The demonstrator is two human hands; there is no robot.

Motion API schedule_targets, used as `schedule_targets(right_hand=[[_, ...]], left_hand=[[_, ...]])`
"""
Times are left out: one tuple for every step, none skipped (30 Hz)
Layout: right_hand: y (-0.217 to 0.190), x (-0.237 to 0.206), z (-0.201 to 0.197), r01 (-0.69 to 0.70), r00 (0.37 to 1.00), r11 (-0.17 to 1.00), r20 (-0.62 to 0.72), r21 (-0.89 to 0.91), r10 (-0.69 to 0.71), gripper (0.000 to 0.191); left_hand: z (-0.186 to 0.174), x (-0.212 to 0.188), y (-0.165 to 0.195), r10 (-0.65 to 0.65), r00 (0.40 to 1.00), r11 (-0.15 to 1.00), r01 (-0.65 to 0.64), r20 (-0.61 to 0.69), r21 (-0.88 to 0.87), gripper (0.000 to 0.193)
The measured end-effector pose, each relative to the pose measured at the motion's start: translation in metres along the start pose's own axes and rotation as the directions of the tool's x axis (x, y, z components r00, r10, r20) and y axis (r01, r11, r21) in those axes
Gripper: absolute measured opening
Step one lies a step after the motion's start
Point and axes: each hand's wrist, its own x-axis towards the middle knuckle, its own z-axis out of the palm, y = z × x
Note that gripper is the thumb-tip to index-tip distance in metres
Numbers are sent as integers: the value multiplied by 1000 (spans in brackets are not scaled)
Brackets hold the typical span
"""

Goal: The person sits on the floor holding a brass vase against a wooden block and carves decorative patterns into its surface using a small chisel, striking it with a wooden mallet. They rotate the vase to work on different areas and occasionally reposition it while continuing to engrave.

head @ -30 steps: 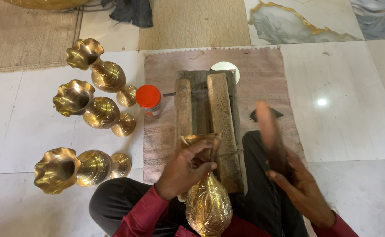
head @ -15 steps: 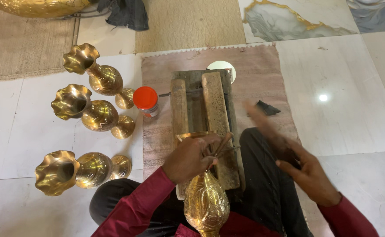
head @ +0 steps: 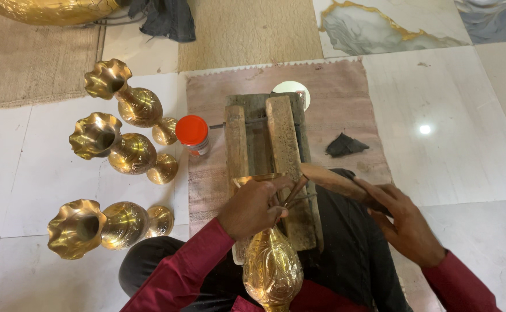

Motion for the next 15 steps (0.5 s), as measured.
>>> schedule_targets(right_hand=[[2,-2,0,95,995,974,25,-205,-92,63],[4,-2,1,62,998,998,27,-14,-62,65],[6,-2,3,23,999,983,29,180,-29,68],[8,-1,3,-9,999,931,33,365,-4,70],[9,-1,2,34,999,970,5,240,-36,66],[9,-1,2,69,998,991,-15,112,-68,62],[8,-1,3,106,994,994,-35,-17,-106,58],[7,-1,3,134,990,990,-40,-42,-136,61],[5,-2,3,162,985,984,-41,-69,-165,64],[3,-6,4,180,982,979,-37,-93,-184,67],[1,-7,7,105,994,988,-40,109,-102,69],[-1,-6,10,33,999,952,-33,304,-25,71],[-3,-6,9,-33,999,875,-11,483,44,74],[-4,-8,9,8,1000,979,-18,206,-5,72],[-4,-8,8,53,998,995,-12,-86,-54,70]], left_hand=[[-1,2,0,21,1000,1000,-21,-15,20,50],[-1,2,-1,38,999,999,-37,-24,38,52],[-1,2,-1,56,998,997,-55,-28,58,53],[-1,3,-1,45,999,998,-44,-15,48,55],[-2,4,-2,32,999,999,-32,-6,35,56],[-1,4,-2,13,1000,1000,-13,6,22,58],[-2,3,-3,33,999,998,-33,7,52,57],[-2,3,-3,57,998,995,-57,3,85,57],[-3,3,-3,79,997,990,-78,-3,114,56],[-3,3,-2,94,996,992,-94,-7,82,58],[-4,2,-2,109,994,993,-109,-3,50,60],[-5,3,-1,130,991,991,-130,-2,21,62],[-5,4,1,123,992,992,-123,1,5,59],[-4,4,2,111,994,994,-111,5,-12,56],[-5,3,2,100,995,995,-99,10,-24,53]])
